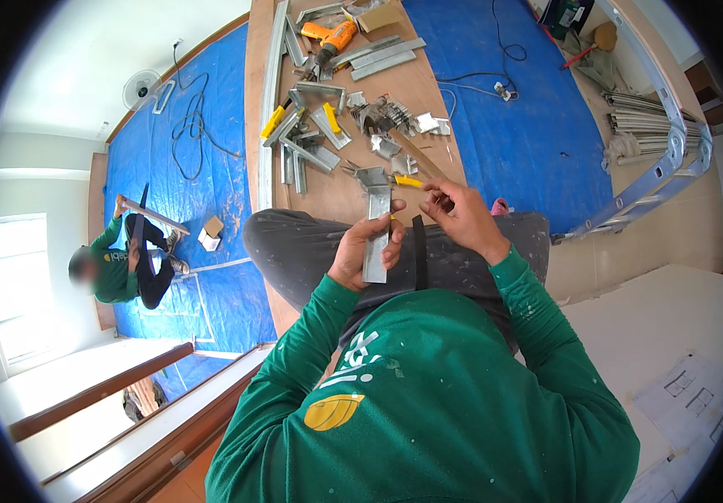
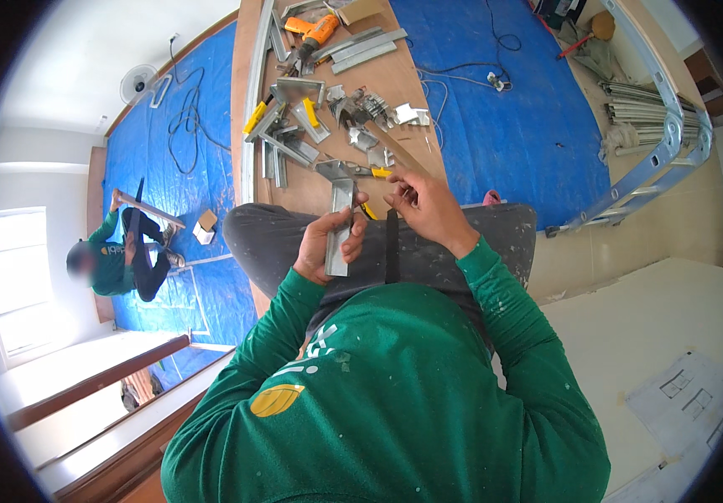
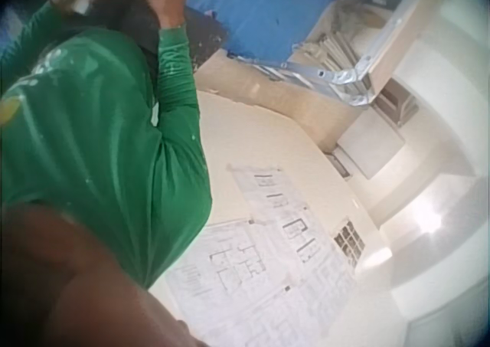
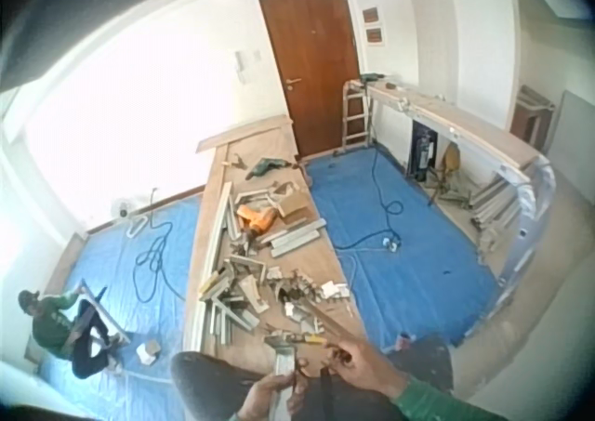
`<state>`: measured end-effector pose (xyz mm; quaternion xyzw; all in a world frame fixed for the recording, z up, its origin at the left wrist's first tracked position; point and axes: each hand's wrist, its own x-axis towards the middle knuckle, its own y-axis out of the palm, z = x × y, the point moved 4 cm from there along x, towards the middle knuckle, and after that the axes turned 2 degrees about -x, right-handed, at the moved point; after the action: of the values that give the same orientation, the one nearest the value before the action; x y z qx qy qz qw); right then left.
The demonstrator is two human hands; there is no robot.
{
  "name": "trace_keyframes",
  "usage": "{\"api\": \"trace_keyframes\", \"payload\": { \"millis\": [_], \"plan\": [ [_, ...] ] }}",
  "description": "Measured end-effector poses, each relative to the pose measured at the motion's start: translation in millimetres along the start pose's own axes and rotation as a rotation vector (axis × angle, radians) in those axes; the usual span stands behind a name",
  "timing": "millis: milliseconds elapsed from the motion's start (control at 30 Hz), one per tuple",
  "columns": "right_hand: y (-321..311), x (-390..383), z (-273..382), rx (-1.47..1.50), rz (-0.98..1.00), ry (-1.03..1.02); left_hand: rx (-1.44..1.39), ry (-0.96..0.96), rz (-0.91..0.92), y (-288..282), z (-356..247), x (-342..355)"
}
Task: The person sits on the floor and uses tin snips to cut small metal strips into shorter pieces. They then use a hammer to tap the cut edges, likely to flatten or deburr them. The person repeats this process with several metal strips, placing the finished pieces on the floor.
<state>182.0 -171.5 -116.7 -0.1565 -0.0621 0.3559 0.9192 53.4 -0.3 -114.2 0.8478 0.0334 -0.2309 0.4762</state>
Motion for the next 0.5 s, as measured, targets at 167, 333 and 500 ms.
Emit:
{"api": "trace_keyframes", "payload": {
  "millis": [167,333,500],
  "plan": [
    [6.2,0.4,-21.6,-0.071,0.035,0.058,0.011,-0.003,-0.055,-3.5,3.6,1.4],
    [19.0,22.5,-57.3,-0.373,-0.002,0.013,-0.025,0.027,-0.202,-26.8,-5.7,-6.8],
    [51.4,64.5,-85.2,-0.601,0.037,-0.099,-0.036,0.208,-0.198,-57.7,-41.8,-21.5]
  ]
}}
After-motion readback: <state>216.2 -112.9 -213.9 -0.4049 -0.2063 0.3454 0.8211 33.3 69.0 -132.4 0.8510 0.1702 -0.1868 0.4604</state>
